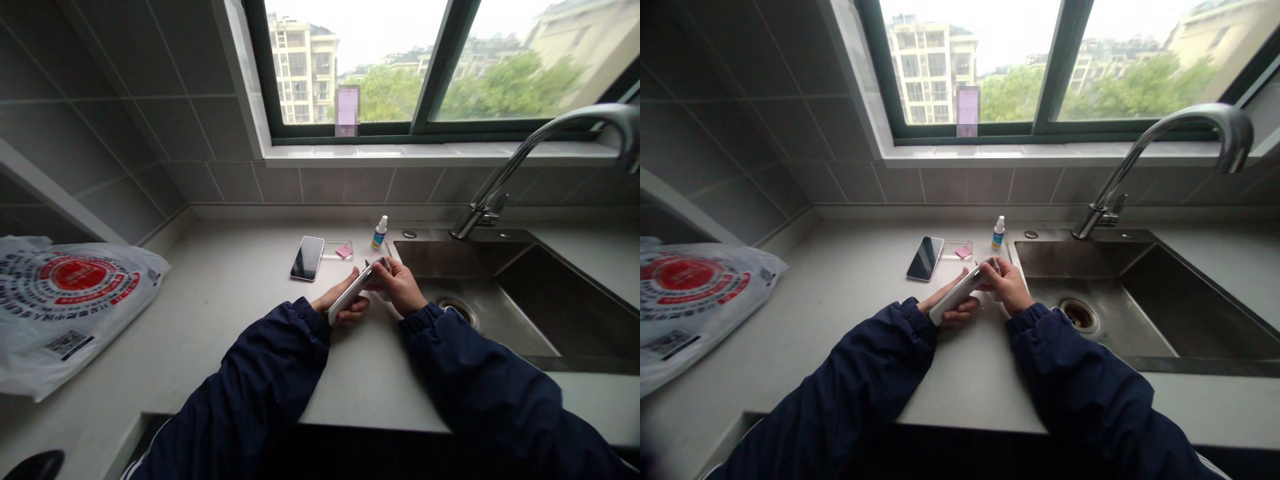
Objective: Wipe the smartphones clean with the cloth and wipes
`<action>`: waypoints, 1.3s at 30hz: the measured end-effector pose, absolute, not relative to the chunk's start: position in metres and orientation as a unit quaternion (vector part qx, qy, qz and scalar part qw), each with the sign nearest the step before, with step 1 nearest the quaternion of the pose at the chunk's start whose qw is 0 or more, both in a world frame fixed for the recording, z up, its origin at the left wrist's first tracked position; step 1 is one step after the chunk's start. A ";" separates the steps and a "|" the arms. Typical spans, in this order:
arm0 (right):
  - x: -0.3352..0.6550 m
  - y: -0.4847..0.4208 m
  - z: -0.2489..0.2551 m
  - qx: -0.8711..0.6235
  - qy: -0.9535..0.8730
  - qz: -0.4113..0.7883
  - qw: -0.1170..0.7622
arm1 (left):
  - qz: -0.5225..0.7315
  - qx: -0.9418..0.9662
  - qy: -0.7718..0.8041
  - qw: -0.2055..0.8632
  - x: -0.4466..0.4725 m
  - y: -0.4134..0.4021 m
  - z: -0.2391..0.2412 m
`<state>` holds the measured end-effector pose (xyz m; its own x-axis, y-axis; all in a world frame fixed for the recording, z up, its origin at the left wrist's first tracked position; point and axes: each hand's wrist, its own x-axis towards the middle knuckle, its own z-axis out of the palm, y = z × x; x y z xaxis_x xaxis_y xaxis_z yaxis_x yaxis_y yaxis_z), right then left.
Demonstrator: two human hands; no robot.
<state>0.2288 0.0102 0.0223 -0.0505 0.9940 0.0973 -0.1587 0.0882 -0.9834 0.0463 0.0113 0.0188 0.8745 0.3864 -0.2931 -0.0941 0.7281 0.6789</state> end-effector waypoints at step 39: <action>0.214 -0.020 0.033 -0.319 -0.886 0.045 0.335 | 0.453 0.179 0.204 0.849 0.058 0.013 0.023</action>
